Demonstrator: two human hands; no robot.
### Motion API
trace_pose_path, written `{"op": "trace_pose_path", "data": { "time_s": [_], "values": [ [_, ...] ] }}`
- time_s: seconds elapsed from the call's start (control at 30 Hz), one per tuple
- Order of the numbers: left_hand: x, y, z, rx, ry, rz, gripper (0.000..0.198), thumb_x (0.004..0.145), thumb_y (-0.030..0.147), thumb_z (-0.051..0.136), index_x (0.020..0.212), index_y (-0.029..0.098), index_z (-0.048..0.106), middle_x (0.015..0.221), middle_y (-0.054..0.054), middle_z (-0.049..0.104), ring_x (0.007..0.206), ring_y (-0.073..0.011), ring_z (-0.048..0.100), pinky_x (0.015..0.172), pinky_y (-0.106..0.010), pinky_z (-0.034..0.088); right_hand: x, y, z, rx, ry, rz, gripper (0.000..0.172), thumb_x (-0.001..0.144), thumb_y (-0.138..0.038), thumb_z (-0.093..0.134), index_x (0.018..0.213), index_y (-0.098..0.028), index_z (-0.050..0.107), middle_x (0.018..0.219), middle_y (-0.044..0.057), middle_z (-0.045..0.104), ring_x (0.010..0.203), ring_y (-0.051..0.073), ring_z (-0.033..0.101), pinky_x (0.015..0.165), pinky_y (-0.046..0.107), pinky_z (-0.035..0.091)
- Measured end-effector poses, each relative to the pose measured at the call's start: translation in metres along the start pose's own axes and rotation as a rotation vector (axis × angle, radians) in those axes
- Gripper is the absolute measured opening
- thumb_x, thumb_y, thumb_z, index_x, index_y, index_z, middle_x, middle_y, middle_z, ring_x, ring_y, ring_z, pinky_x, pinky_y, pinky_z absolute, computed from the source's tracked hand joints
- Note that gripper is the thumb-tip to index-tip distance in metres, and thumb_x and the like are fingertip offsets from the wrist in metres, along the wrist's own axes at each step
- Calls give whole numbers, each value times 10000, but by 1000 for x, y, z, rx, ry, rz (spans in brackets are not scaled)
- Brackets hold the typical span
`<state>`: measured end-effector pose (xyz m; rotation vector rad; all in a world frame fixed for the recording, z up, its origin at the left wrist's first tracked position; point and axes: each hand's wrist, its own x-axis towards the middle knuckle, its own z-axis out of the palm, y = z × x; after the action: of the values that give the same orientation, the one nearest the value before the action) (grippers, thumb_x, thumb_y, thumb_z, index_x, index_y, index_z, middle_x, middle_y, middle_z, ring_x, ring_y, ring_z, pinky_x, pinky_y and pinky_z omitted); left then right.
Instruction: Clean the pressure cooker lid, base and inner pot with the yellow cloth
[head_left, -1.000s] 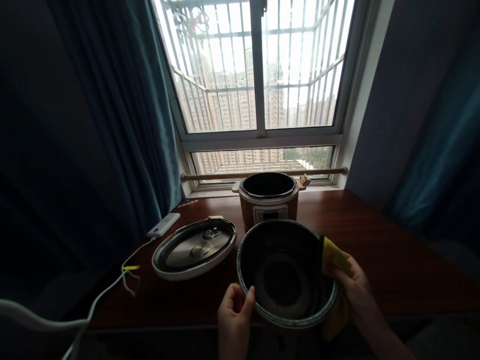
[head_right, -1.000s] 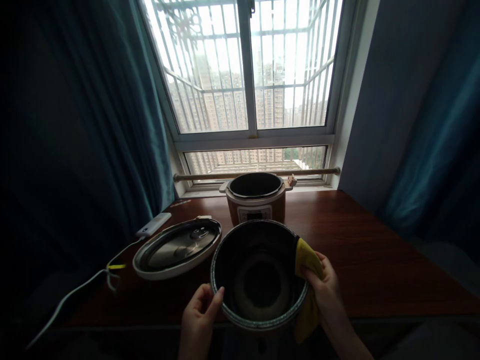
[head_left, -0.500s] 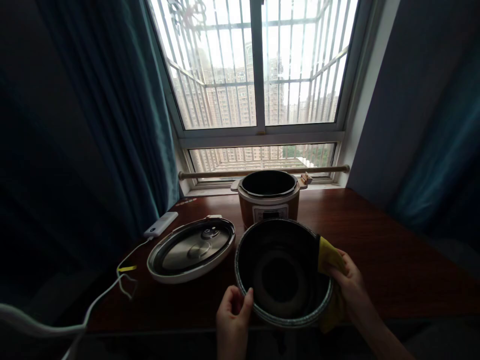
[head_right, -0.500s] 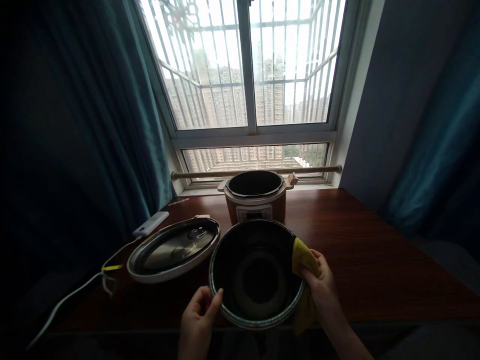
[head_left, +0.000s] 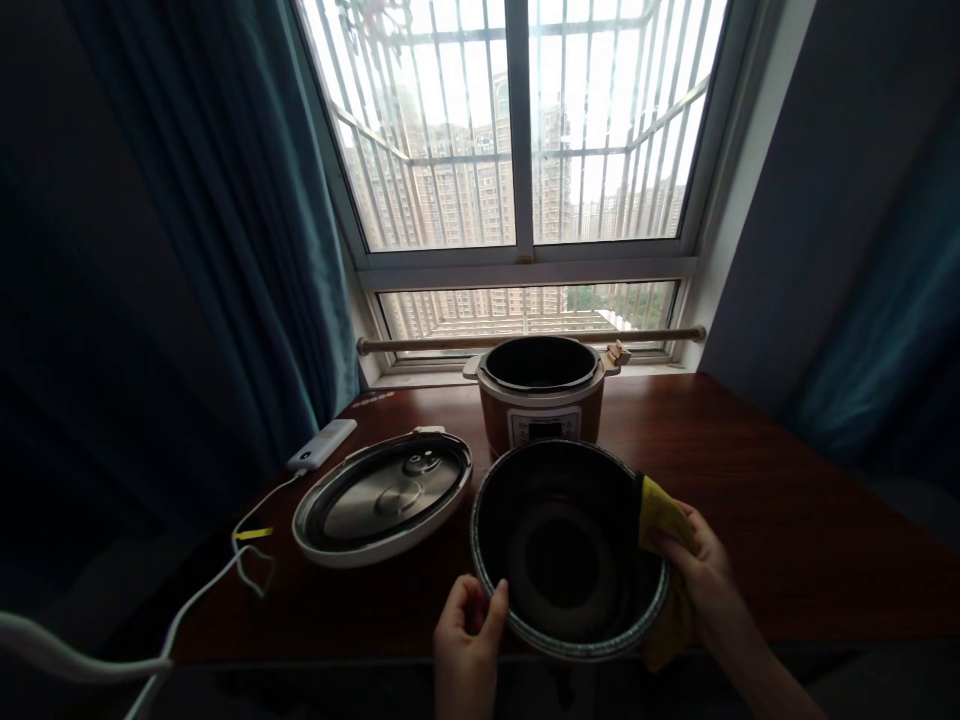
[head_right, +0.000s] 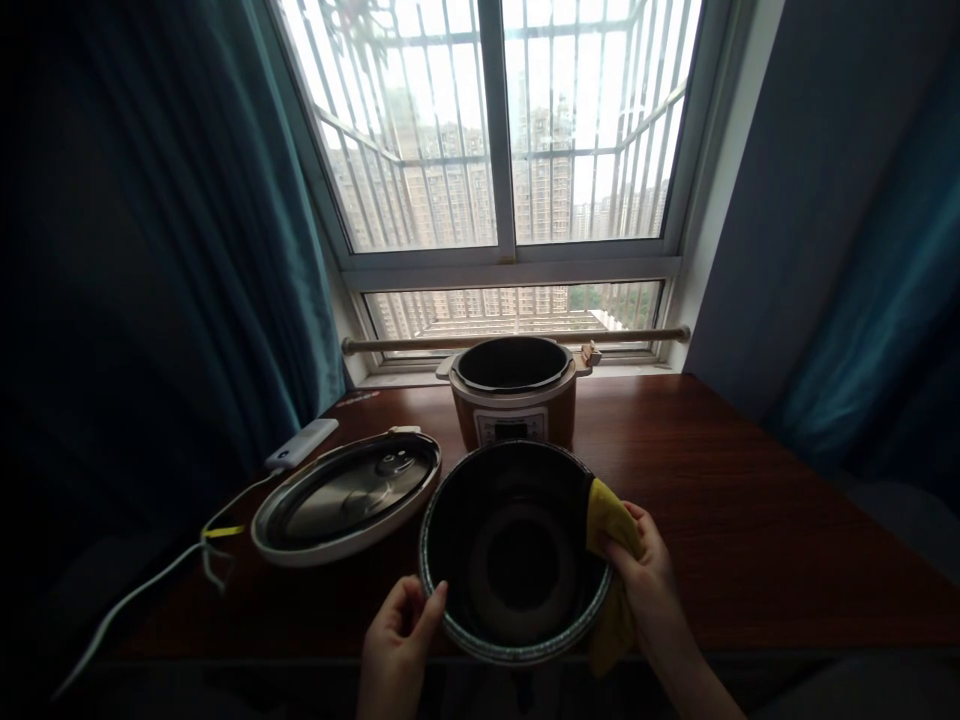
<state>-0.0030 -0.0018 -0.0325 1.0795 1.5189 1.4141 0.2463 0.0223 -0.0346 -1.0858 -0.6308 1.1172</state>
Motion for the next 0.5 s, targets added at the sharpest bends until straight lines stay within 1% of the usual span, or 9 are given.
{"op": "trace_pose_path", "data": {
  "time_s": [0.13,0.27,0.33,0.37,0.4,0.43,0.47,0.5],
  "values": [
    [1,-2,0,9,-2,-1,517,592,637,634,541,182,394,541,62,300,515,-80,280,474,-196,287,-1,-1,3,-12,-3,7,589,593,-292,777,1096,-216,482,877,4,646,730,156,618,622,231,491],
    [1,-3,0,12,-9,-15,518,592,644,629,543,181,402,543,60,300,520,-82,279,475,-197,288,-1,-4,2,-47,-44,34,570,599,-311,779,1082,-209,494,868,11,650,741,166,618,627,244,492],
    [1,-4,0,2,-12,-16,516,593,643,629,545,182,402,544,59,304,520,-82,281,474,-198,289,6,-11,0,-67,-41,54,547,595,-337,780,1053,-200,513,842,13,646,721,170,613,619,256,492],
    [1,-4,0,-5,-13,-14,515,595,642,629,546,183,401,544,58,306,519,-83,283,474,-198,290,12,-18,-1,-81,-7,33,522,594,-356,777,1023,-195,527,814,9,637,691,163,604,599,254,485],
    [1,-5,0,-11,-11,-12,514,595,640,630,547,183,400,546,58,309,520,-83,286,475,-199,292,19,-27,-1,-104,49,-26,487,602,-381,766,989,-192,539,786,2,623,656,151,588,573,246,473],
    [0,-5,0,-16,-9,-10,512,595,637,632,549,183,401,547,58,311,520,-83,289,478,-199,296,27,-39,0,-136,116,-122,447,620,-410,748,953,-191,547,761,-6,605,624,137,567,545,235,455],
    [0,-5,1,-21,-6,-9,509,595,634,634,551,184,401,550,58,312,521,-83,291,480,-199,298,37,-51,4,-186,177,-255,404,654,-440,714,929,-193,551,749,-10,588,609,128,547,528,227,438],
    [0,-6,1,-24,0,-7,507,595,631,637,552,184,400,552,58,311,522,-84,292,482,-199,301,47,-64,10,-260,212,-402,367,699,-463,669,921,-196,552,758,-7,579,619,128,538,531,228,432]
  ]
}}
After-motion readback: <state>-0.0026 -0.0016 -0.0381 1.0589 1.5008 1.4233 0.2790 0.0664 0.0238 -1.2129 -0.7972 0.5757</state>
